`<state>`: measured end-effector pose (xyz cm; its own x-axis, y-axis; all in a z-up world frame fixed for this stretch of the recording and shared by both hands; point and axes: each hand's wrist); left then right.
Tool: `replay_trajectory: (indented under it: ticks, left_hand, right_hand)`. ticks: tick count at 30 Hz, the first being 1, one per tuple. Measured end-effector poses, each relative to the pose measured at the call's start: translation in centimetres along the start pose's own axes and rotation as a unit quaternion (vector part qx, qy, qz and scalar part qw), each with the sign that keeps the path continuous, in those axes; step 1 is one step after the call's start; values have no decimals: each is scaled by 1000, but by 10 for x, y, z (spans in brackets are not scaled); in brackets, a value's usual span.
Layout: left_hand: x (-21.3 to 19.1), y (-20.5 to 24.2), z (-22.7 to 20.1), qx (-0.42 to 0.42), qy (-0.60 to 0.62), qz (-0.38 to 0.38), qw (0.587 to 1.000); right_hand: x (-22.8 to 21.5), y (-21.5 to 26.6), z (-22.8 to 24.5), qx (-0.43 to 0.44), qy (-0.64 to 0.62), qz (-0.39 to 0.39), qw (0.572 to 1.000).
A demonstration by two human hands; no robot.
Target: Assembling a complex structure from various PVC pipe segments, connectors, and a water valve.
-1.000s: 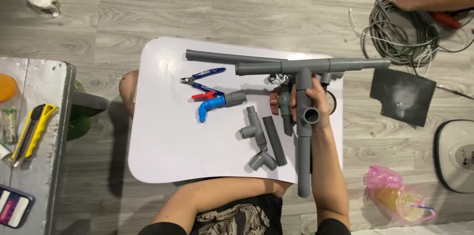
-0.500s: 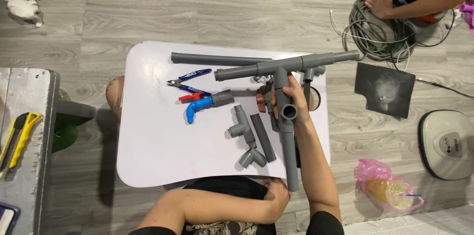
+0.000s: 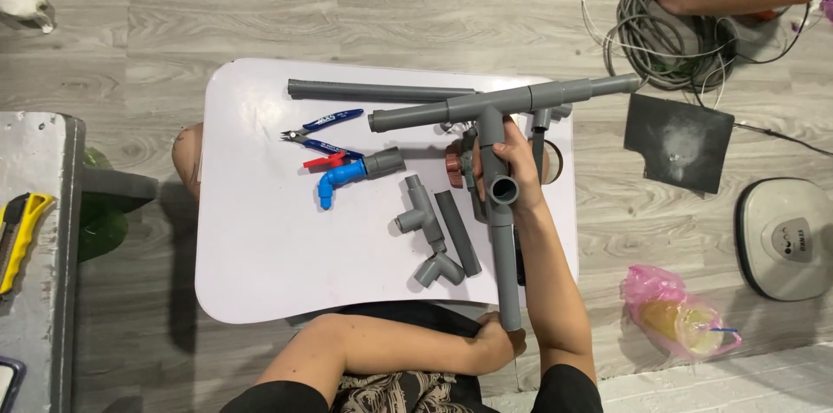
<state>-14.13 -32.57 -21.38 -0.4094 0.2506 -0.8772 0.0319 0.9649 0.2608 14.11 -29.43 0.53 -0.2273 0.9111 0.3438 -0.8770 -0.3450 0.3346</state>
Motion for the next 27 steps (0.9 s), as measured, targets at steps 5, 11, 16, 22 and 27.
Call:
replay_trajectory:
  ticks: [5, 11, 16, 22, 27]
  left_hand:
    - [-11, 0, -19, 7, -21, 109, 994]
    - [-48, 41, -43, -37, 16, 136, 990]
    - [-38, 44, -43, 68, 225, -24, 972]
    - [-199, 298, 6, 117, 394, -202, 889]
    - [-185, 339, -11, 141, 379, -220, 888]
  right_hand:
    - [4, 3, 4, -7, 35, 7, 999]
    - [-5, -7, -11, -51, 27, 26, 998]
    - [5, 3, -7, 28, -16, 48, 998]
    - [36, 4, -13, 86, 197, -107, 971]
    - [44, -3, -12, 92, 202, -100, 970]
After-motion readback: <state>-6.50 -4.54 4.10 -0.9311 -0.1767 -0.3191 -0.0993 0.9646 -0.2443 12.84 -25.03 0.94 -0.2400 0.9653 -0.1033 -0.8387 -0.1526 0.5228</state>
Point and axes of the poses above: each hand's wrist, its own y-axis away from the middle knuckle, its own x-axis out of the palm, z = x × y, and after that the axes turned 13 degrees about x, right-handed
